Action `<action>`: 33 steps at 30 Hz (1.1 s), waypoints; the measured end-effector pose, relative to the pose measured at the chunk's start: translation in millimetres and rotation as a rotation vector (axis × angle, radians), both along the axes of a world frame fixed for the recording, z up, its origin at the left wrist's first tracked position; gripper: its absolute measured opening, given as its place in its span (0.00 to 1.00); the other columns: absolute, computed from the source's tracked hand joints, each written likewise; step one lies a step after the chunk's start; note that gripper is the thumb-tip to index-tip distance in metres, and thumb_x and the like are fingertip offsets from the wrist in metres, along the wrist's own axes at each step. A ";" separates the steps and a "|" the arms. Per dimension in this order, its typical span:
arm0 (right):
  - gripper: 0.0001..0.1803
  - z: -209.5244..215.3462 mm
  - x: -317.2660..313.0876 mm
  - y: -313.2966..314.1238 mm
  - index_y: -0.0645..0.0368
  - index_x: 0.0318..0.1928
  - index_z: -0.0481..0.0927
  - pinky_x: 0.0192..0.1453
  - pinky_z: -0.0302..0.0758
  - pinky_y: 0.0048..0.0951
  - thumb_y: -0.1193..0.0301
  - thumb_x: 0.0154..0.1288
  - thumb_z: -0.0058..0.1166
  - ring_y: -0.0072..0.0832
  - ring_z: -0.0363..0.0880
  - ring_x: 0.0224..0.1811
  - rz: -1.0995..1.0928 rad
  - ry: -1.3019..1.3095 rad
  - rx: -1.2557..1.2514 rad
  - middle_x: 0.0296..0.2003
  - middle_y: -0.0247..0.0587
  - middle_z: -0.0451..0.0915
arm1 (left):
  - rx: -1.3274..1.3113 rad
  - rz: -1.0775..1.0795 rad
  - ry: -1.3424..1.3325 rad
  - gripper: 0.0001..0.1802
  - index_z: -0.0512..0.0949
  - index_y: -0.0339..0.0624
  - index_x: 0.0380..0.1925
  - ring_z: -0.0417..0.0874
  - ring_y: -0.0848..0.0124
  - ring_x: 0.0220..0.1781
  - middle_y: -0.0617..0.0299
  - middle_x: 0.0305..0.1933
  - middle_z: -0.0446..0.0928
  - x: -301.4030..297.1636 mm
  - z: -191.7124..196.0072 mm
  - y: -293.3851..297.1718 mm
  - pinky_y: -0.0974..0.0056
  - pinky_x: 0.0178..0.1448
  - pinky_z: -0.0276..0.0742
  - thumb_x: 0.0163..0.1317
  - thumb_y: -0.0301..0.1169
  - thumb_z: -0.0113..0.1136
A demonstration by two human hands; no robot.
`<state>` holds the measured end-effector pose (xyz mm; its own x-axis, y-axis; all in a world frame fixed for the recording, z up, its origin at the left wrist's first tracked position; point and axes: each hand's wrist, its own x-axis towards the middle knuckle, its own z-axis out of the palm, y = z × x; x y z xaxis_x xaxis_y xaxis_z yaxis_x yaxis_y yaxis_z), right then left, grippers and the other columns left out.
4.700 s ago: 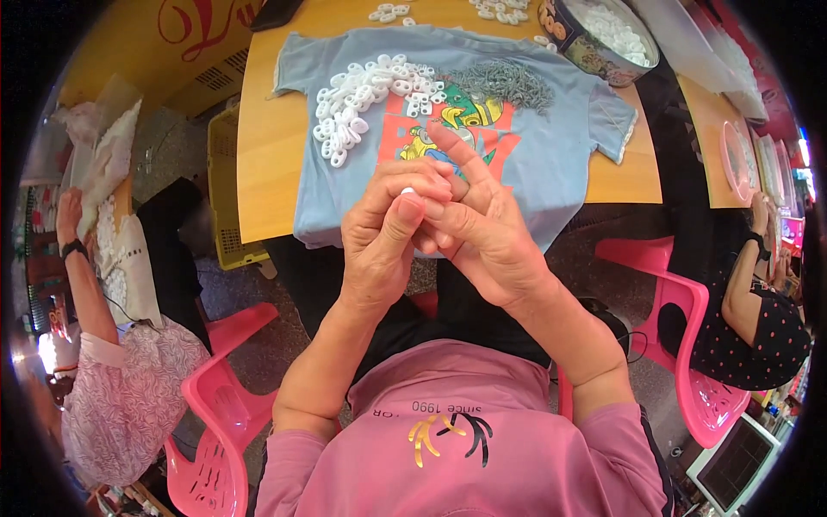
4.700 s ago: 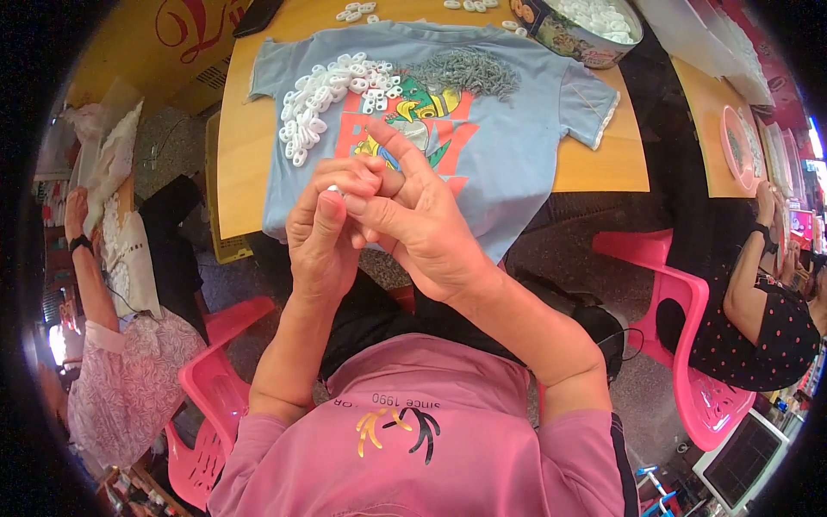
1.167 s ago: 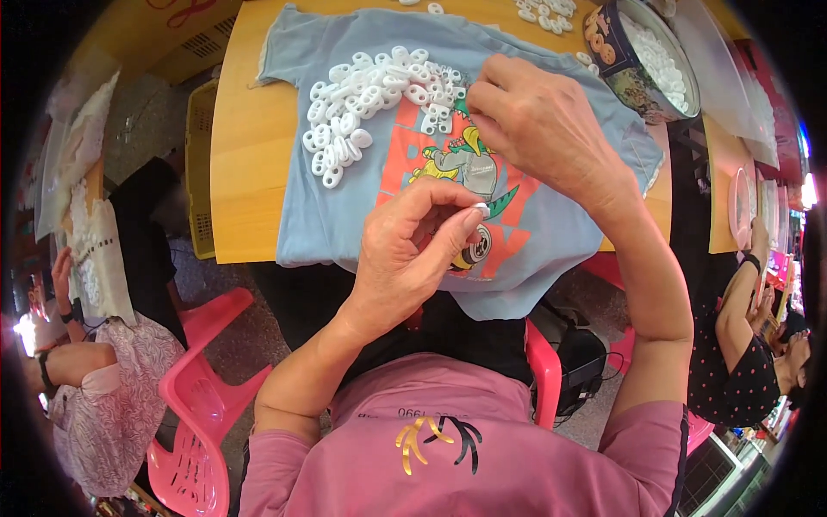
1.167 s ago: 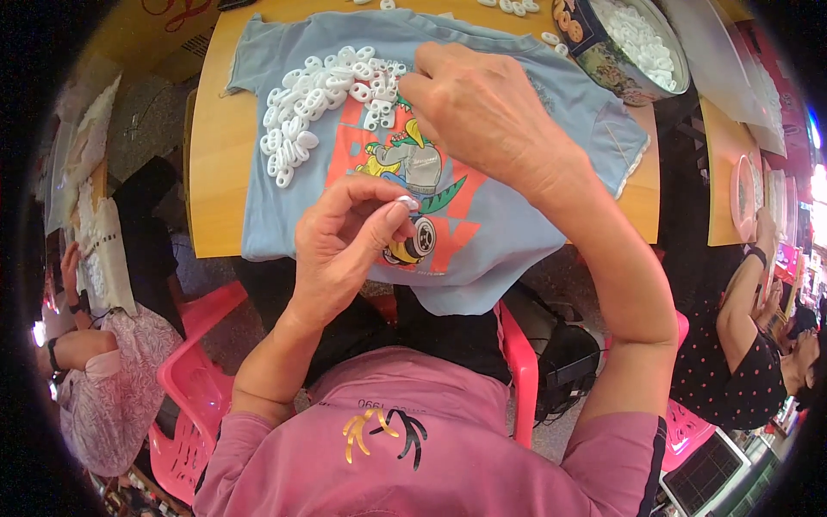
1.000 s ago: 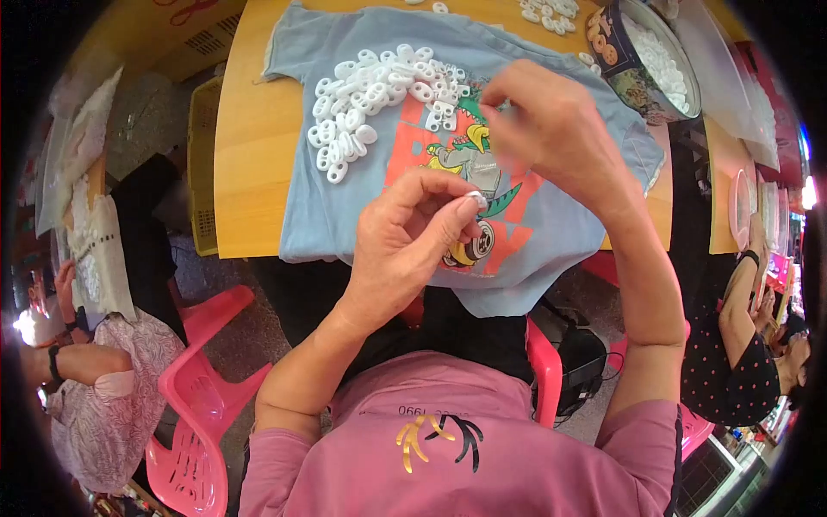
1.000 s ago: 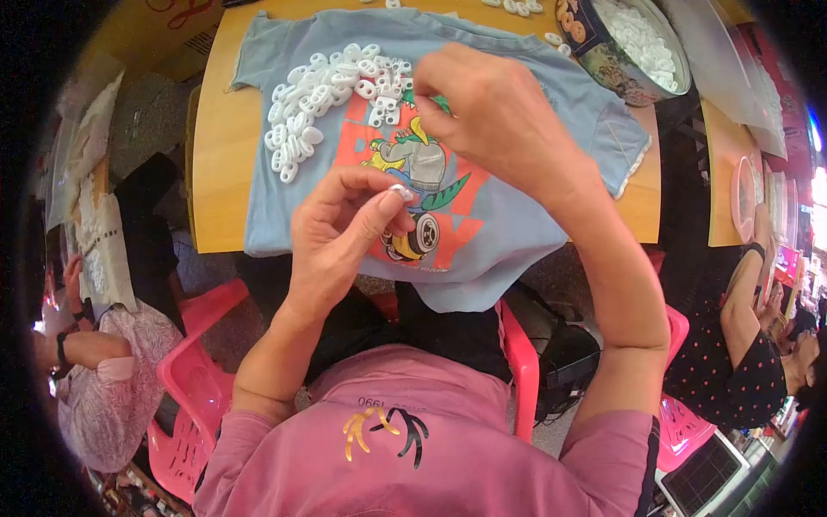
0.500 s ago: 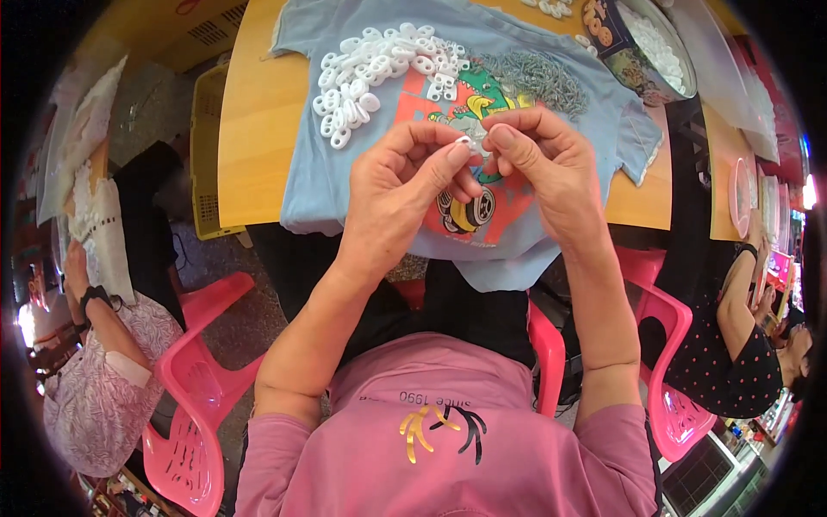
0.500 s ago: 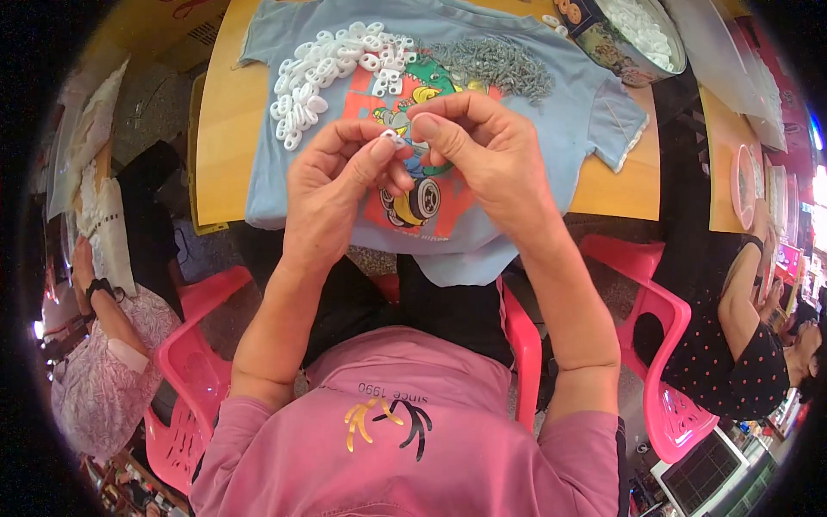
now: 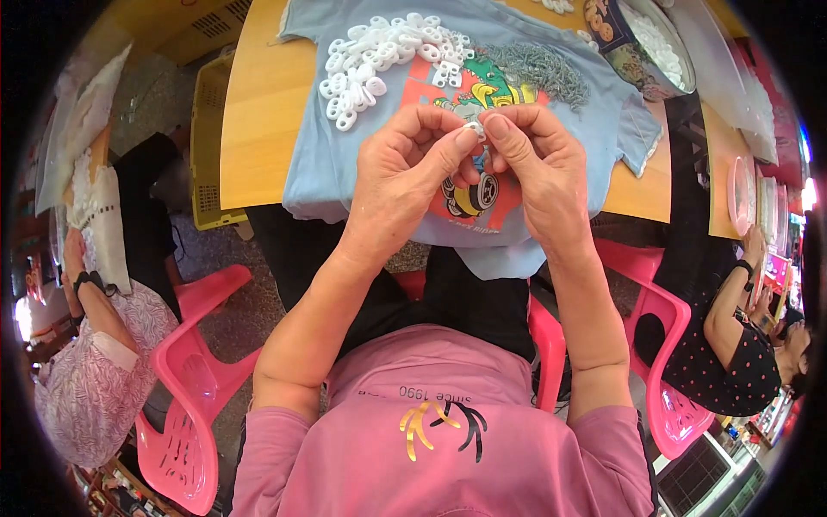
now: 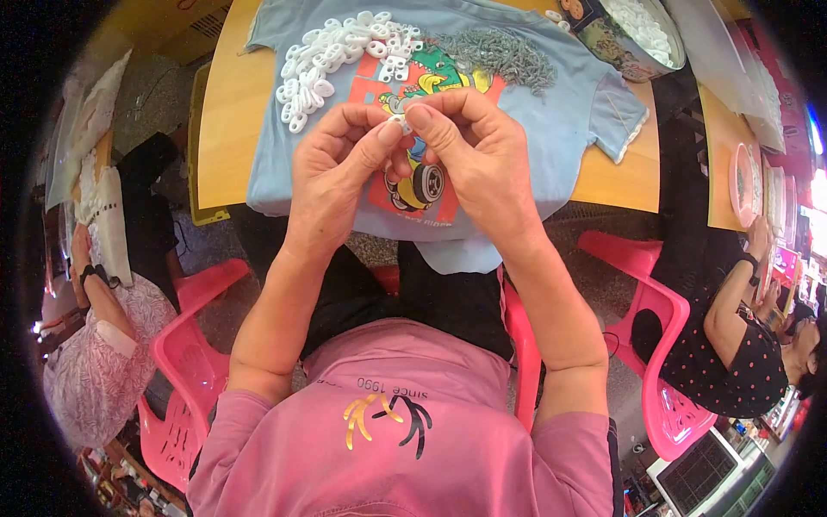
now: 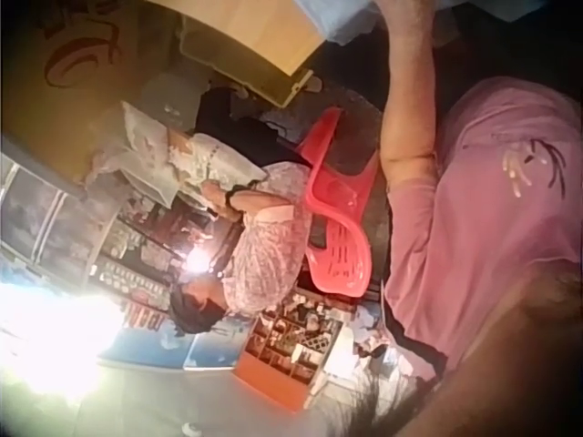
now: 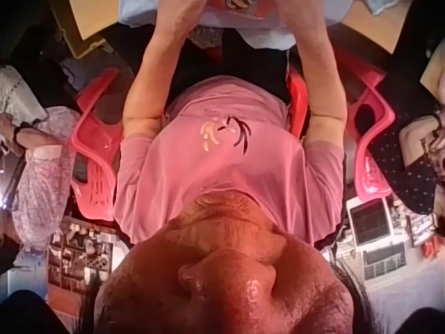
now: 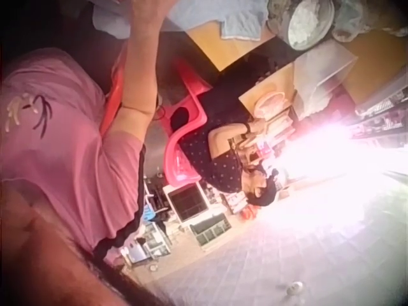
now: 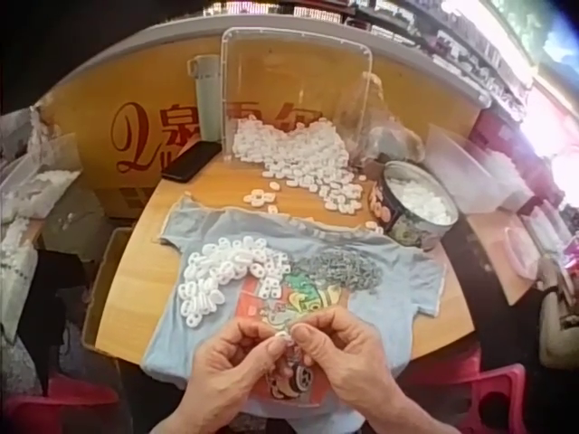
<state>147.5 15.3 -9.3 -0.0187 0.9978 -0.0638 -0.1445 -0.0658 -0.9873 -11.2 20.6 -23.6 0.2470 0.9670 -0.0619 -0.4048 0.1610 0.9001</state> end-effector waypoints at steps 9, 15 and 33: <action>0.08 -1.9 0.6 -3.0 0.64 0.42 0.79 0.34 0.70 0.16 0.71 0.69 0.58 0.13 0.72 0.29 -0.012 -0.264 0.178 0.31 0.29 0.79 | 0.018 -0.002 0.038 0.08 0.75 0.34 0.39 0.80 0.78 0.30 0.63 0.30 0.79 0.7 -0.6 -0.9 0.73 0.34 0.77 0.68 0.28 0.60; 0.07 -3.7 -1.7 -1.1 0.63 0.40 0.79 0.34 0.71 0.16 0.71 0.69 0.58 0.13 0.72 0.29 -0.015 -0.201 0.101 0.30 0.29 0.78 | 0.045 0.051 0.056 0.07 0.76 0.33 0.38 0.80 0.79 0.29 0.63 0.29 0.79 5.5 -1.4 -2.0 0.74 0.34 0.76 0.67 0.27 0.60; 0.09 17.8 30.4 16.0 0.63 0.46 0.79 0.37 0.77 0.24 0.73 0.68 0.57 0.25 0.79 0.32 0.191 -0.833 0.600 0.35 0.38 0.80 | 0.015 -0.021 0.025 0.08 0.75 0.33 0.40 0.81 0.77 0.31 0.61 0.33 0.80 1.1 -0.3 1.2 0.72 0.36 0.78 0.68 0.28 0.58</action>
